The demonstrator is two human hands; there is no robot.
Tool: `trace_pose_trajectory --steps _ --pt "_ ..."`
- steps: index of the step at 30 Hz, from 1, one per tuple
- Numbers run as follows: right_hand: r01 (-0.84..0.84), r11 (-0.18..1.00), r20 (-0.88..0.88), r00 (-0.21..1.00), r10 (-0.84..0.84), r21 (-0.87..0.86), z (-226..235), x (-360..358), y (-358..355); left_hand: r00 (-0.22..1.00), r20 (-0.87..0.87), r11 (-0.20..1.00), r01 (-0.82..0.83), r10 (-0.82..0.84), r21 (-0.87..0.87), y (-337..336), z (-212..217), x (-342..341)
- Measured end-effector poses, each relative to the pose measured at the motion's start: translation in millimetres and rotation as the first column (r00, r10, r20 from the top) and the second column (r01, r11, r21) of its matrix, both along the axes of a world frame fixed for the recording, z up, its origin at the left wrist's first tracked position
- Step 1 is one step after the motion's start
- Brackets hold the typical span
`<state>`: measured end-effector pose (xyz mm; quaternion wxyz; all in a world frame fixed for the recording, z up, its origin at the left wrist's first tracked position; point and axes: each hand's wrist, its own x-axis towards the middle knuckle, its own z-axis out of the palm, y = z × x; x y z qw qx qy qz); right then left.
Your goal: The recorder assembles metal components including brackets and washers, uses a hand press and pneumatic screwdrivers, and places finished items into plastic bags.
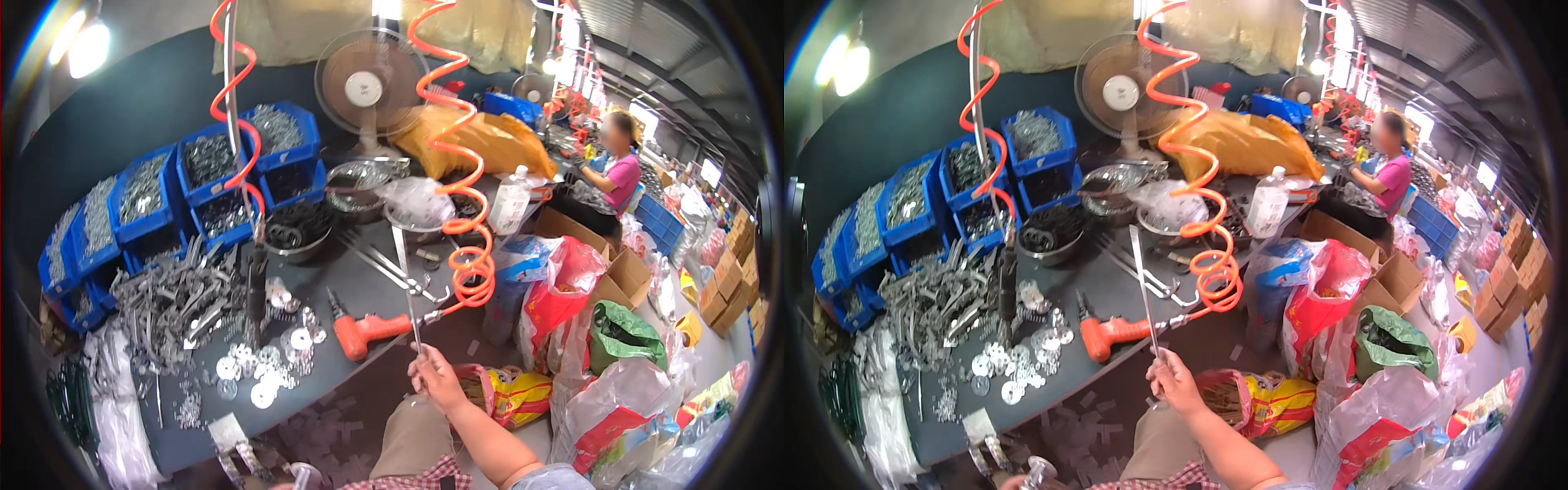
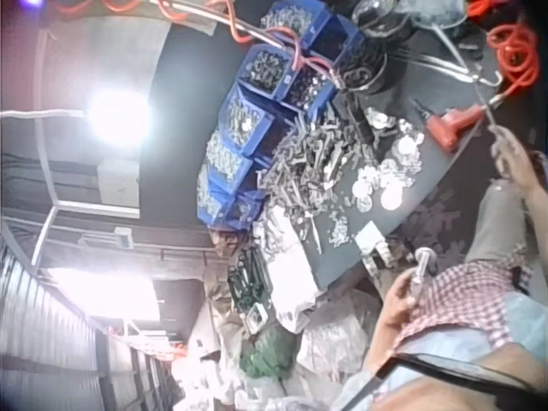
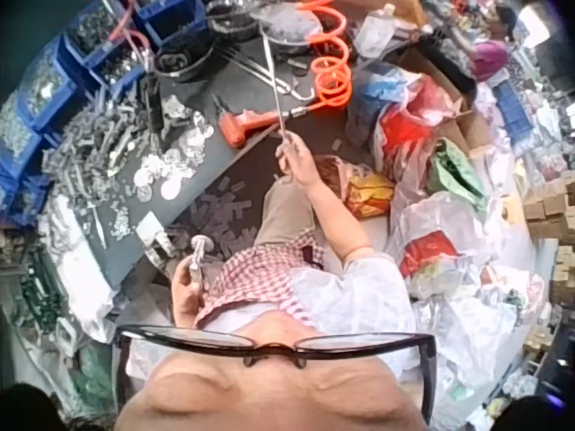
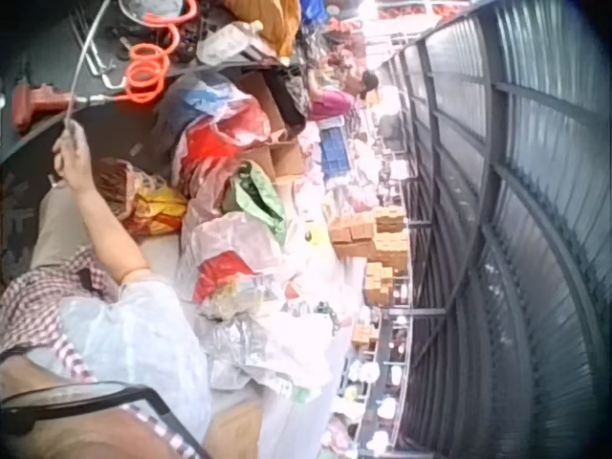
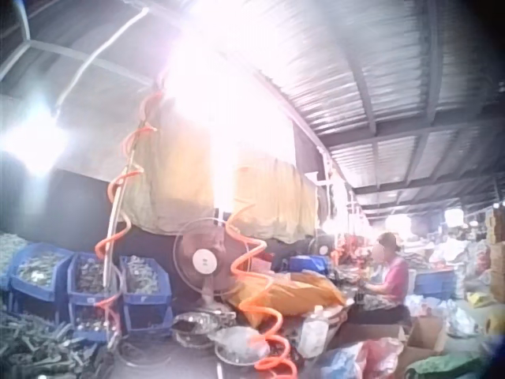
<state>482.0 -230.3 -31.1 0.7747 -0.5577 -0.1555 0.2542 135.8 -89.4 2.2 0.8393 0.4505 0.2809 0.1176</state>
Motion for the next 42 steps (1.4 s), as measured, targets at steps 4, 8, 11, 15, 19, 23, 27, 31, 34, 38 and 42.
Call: trace_pose_trajectory --steps 4,8,11,15,19,23,27,31,34,38,42 --pt "0.039 0.978 0.011 0.999 -0.043 0.207 25.1 -37.3 1.9 0.99 0.091 0.991 -0.112 0.105 0.077 7.5 23.2 2.0" --pt "-0.422 0.897 0.403 0.804 0.438 -0.133 36.8 -91.9 11.6 0.946 0.225 0.953 -0.27 0.235 0.139 15.3 57.6 -7.7" --pt "-0.539 0.782 0.495 0.611 0.618 -0.312 40.4 -133.4 12.7 0.895 0.213 0.861 -0.439 0.392 0.257 28.6 57.4 -10.0" --pt "-0.501 0.808 0.5 0.636 0.587 -0.311 41.0 -162.6 15.7 0.892 0.144 0.826 -0.451 0.428 0.338 28.8 53.2 3.4" --pt "-0.465 0.792 0.587 0.536 0.607 -0.394 45.5 -180.7 32.6 0.859 0.186 0.779 -0.511 0.477 0.364 26.7 44.1 -9.5" --pt "-0.381 0.846 0.704 0.477 0.526 -0.373 35.6 -195.9 45.0 0.834 0.214 0.744 -0.551 0.509 0.376 29.8 34.0 -20.5" --pt "-0.327 0.827 0.694 0.451 0.561 -0.457 44.2 -202.4 47.9 0.825 0.21 0.416 -0.464 0.525 0.782 37.4 23.7 -32.2" --pt "-0.513 0.71 0.489 0.514 0.704 -0.483 38.9 -200.2 56.9 0.856 0.223 -0.129 -0.183 0.466 0.975 47.6 19.0 -49.3" --pt "-0.827 0.442 -0.127 0.509 0.852 -0.347 42.0 -193.6 69.9 0.847 0.223 -0.057 -0.223 0.483 0.973 49.4 19.4 -56.6" --pt "-0.67 0.504 0.22 0.465 0.857 -0.545 36.1 -201.9 81.3 0.859 0.161 -0.004 -0.183 0.485 0.983 50.1 23.8 -64.4" --pt "-0.392 0.675 0.596 0.319 0.737 -0.625 38.0 -219.9 99.1 0.836 0.105 0.032 -0.145 0.539 0.989 48.1 14.0 -63.9"
